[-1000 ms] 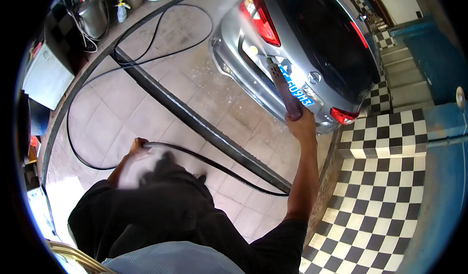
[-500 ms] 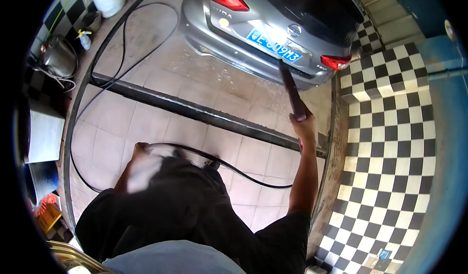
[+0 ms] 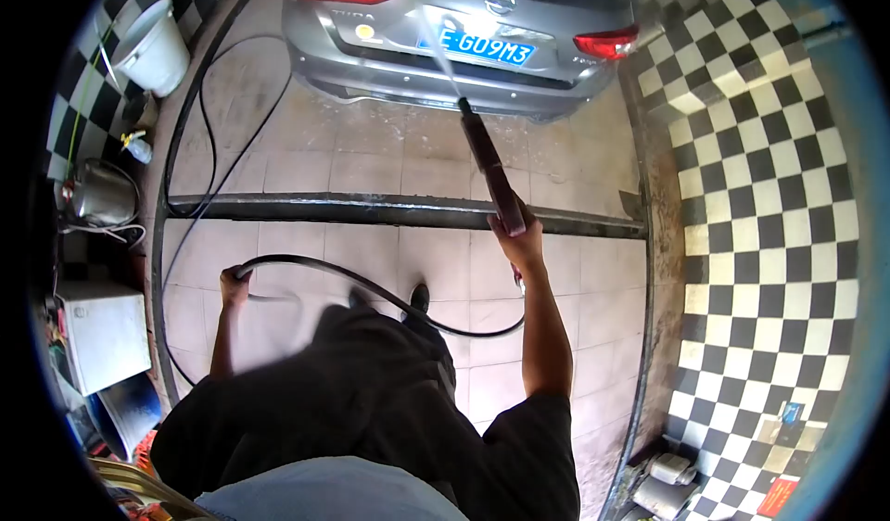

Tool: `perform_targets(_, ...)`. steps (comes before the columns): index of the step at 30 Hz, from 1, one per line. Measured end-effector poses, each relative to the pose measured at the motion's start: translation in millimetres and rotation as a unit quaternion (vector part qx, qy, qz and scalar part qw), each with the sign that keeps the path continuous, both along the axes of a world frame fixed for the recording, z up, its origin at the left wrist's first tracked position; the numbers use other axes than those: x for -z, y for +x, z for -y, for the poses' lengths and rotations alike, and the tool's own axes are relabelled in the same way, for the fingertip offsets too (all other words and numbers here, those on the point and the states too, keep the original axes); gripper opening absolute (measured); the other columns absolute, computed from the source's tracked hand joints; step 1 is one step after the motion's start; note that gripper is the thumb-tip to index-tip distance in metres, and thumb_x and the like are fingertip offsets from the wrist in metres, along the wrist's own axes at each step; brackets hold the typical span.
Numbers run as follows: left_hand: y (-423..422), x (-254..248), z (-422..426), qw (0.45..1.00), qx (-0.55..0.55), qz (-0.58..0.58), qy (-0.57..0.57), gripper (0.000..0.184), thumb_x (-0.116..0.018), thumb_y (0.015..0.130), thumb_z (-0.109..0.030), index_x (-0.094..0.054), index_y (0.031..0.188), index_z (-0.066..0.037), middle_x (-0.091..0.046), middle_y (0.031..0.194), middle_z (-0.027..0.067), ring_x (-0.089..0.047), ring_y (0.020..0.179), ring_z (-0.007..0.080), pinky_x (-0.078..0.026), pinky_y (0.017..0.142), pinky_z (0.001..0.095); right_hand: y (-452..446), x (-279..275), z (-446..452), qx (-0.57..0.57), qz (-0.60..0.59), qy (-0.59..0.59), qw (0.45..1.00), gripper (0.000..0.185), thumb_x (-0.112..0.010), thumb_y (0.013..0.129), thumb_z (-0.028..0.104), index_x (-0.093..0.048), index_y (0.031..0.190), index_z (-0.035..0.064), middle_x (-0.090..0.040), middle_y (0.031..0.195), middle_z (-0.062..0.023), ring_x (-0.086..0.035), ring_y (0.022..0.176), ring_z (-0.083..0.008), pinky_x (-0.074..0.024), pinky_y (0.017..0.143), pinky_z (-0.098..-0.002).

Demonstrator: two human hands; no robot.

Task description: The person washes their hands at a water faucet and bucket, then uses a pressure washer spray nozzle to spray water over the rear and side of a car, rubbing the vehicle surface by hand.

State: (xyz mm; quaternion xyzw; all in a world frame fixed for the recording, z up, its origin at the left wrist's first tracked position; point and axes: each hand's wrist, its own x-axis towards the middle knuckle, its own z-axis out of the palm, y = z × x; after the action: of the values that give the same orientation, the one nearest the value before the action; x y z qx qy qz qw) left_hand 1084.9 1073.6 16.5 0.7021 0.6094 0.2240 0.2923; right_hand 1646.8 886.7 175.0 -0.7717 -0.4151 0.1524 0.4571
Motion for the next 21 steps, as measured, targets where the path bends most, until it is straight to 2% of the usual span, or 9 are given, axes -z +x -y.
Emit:
perform_targets(2, 9.7, -10.9, 13.3, 1.000, 0.007, 0.000, -0.007, 0.025, -0.066, 0.073, -0.015, -0.053, 0.057, -0.001, -0.042, 0.047, 0.0128, -0.034, 0.045, 0.0144, -0.032, 0.043, 0.0380, 12.2, 0.4, -2.8, -0.012, -0.018, -0.050, 0.999, 0.037, -0.074, 0.072, 0.014, -0.059, 0.104, 0.0040, -0.063, 0.077, -0.0026, -0.057, 0.065, -0.0105, -0.0469, 0.062, -0.0251)
perform_targets(5, 23.0, -2.3, 33.6, 0.999, 0.009, -0.027, -0.020, 0.029, -0.068, 0.074, -0.018, -0.053, 0.057, 0.000, -0.040, 0.046, 0.0133, -0.032, 0.046, 0.0145, -0.032, 0.043, 0.0378, 79.6, 27.2, 10.2, 0.089, -0.122, -0.028, 0.988, 0.022, -0.076, 0.071, 0.014, -0.063, 0.085, 0.0029, -0.061, 0.065, -0.0010, -0.053, 0.055, -0.0078, -0.0441, 0.051, -0.0240)
perform_targets(9, 56.6, -18.5, 51.4, 1.000, 0.017, 0.002, -0.022, 0.033, -0.068, 0.077, -0.021, -0.052, 0.057, 0.001, -0.038, 0.045, 0.0121, -0.030, 0.045, 0.0138, -0.031, 0.042, 0.0371, 151.7, 22.5, 42.0, 0.206, -0.173, 0.013, 0.963, 0.021, -0.076, 0.070, 0.011, -0.057, 0.067, 0.0041, -0.053, 0.053, 0.0001, -0.047, 0.040, -0.0077, -0.0351, 0.036, -0.0227)
perform_targets(11, 73.5, -32.0, 51.6, 0.999, 0.022, -0.005, -0.029, 0.034, -0.068, 0.077, -0.021, -0.053, 0.057, 0.001, -0.038, 0.045, 0.0113, -0.030, 0.045, 0.0138, -0.031, 0.042, 0.0366, 170.7, 30.1, 53.7, 0.283, -0.169, 0.015, 0.944, 0.022, -0.075, 0.070, 0.008, -0.055, 0.064, 0.0049, -0.050, 0.050, 0.0000, -0.045, 0.037, -0.0076, -0.0331, 0.035, -0.0234)
perform_targets(15, 93.1, -53.5, 48.2, 0.997, -0.005, -0.054, -0.046, 0.034, -0.068, 0.078, -0.022, -0.054, 0.058, 0.001, -0.038, 0.044, 0.0094, -0.032, 0.044, 0.0125, -0.030, 0.041, 0.0358, 167.2, 42.4, 67.9, 0.255, -0.176, 0.045, 0.950, 0.019, -0.075, 0.070, 0.010, -0.058, 0.066, 0.0037, -0.052, 0.051, -0.0015, -0.046, 0.039, -0.0088, -0.0342, 0.037, -0.0248)
perform_targets(17, 92.2, -51.3, 44.8, 0.997, 0.007, -0.073, -0.035, 0.033, -0.068, 0.077, -0.022, -0.054, 0.058, 0.001, -0.039, 0.044, 0.0097, -0.033, 0.043, 0.0126, -0.030, 0.042, 0.0359, 170.8, 80.1, 70.2, 0.238, -0.107, -0.060, 0.964, 0.025, -0.077, 0.067, 0.015, -0.064, 0.084, 0.0032, -0.062, 0.064, -0.0051, -0.056, 0.053, -0.0126, -0.0443, 0.050, -0.0289)
perform_targets(18, 92.9, -50.1, 43.7, 0.997, 0.013, -0.074, -0.036, 0.033, -0.068, 0.077, -0.021, -0.054, 0.058, 0.001, -0.039, 0.044, 0.0100, -0.033, 0.043, 0.0128, -0.030, 0.042, 0.0359, 158.1, 86.2, 66.3, 0.196, -0.135, -0.020, 0.971, 0.029, -0.076, 0.068, 0.016, -0.064, 0.091, 0.0028, -0.065, 0.075, -0.0062, -0.059, 0.062, -0.0139, -0.0466, 0.057, -0.0292)
perform_targets(19, 95.3, -50.1, 43.5, 0.996, 0.018, -0.075, -0.037, 0.032, -0.068, 0.077, -0.021, -0.054, 0.058, 0.001, -0.040, 0.044, 0.0102, -0.033, 0.043, 0.0130, -0.030, 0.042, 0.0360, 134.8, 58.5, 58.6, 0.153, -0.063, -0.071, 0.984, 0.035, -0.075, 0.070, 0.015, -0.063, 0.100, 0.0025, -0.066, 0.082, -0.0066, -0.059, 0.069, -0.0132, -0.0476, 0.064, -0.0290)
perform_targets(21, 102.9, -50.6, 47.4, 0.996, 0.037, -0.076, -0.024, 0.031, -0.068, 0.076, -0.019, -0.054, 0.058, 0.001, -0.040, 0.045, 0.0115, -0.032, 0.044, 0.0133, -0.031, 0.042, 0.0365, 111.7, 48.6, 47.9, 0.042, -0.064, -0.025, 0.997, 0.053, -0.074, 0.070, 0.018, -0.056, 0.119, 0.0081, -0.067, 0.087, -0.0099, -0.064, 0.077, -0.0181, -0.0492, 0.071, -0.0309)
